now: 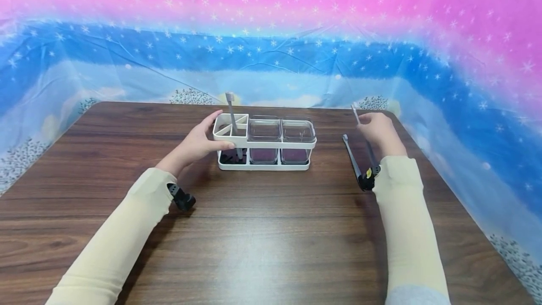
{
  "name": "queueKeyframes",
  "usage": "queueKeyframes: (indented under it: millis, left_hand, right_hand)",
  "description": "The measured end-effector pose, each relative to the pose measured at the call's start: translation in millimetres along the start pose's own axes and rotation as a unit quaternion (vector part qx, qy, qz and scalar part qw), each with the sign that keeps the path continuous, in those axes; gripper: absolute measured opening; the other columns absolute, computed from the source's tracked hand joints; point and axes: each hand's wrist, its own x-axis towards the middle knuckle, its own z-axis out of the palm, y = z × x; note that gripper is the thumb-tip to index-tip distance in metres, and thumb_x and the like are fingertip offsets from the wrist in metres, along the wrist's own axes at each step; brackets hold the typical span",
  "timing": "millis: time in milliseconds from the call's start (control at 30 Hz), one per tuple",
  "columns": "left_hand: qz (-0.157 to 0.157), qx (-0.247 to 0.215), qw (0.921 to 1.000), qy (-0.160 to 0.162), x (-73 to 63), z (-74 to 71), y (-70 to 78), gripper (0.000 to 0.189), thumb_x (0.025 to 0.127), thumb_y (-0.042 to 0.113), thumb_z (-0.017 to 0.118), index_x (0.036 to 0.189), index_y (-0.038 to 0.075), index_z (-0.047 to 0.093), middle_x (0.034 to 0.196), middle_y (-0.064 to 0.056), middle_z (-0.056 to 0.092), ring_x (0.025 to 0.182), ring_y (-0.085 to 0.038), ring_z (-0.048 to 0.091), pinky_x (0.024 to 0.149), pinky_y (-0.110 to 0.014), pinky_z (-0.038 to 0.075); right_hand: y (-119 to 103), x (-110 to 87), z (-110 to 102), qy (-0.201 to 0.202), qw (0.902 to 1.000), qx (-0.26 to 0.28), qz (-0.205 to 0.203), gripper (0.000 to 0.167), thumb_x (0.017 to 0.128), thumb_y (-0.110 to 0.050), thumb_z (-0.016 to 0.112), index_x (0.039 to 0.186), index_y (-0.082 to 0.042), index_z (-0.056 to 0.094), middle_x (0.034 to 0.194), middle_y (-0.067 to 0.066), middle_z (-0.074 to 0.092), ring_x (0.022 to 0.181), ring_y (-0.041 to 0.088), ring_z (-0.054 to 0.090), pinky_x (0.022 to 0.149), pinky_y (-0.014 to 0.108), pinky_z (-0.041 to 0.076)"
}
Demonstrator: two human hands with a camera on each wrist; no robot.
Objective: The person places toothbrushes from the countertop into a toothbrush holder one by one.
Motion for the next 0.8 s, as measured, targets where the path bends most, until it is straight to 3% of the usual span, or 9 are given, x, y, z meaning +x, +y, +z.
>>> queueKeyframes:
  millis: [267, 467, 800]
  left_hand:
    - [-0.012, -0.005, 0.9999, -0.002, -1.6, -0.3, 2.9, 0.104, 0.077, 0.036, 0.081, 0.156, 0.025, 0.015, 0.159, -0.007, 0.021, 0.145, -0.024, 0.021, 0.114, -0.050, 0.022]
    - [-0.020, -0.002, 0.9998, -0.003, -2.6, -1.2, 4.1, 0.103, 0.077, 0.037, 0.081, 0.156, 0.028, 0.014, 0.160, -0.005, 0.018, 0.145, -0.024, 0.019, 0.114, -0.052, 0.022]
    - [0.005, -0.003, 1.0000, 0.001, 0.3, -0.2, -0.6, 0.102, 0.078, 0.036, 0.081, 0.156, 0.023, 0.015, 0.157, -0.008, 0.027, 0.143, -0.023, 0.024, 0.115, -0.048, 0.021]
  right_hand:
    - [-28, 1.4, -8, 0.011, 0.9993, 0.013, -0.033, 0.048, 0.099, -0.021, 0.046, 0.141, 0.003, 0.044, 0.132, 0.035, 0.049, 0.118, 0.049, 0.049, 0.089, 0.058, 0.044]
    - [-64, -4.5, -12, 0.022, 0.9979, 0.019, -0.057, 0.050, 0.100, -0.025, 0.047, 0.144, -0.003, 0.043, 0.131, 0.032, 0.052, 0.115, 0.046, 0.053, 0.090, 0.058, 0.045]
    - [-123, -16.5, -11, 0.040, 0.9898, 0.047, -0.128, 0.046, 0.098, -0.023, 0.052, 0.141, -0.007, 0.050, 0.108, 0.023, 0.067, 0.082, 0.028, 0.060, 0.076, 0.045, 0.050]
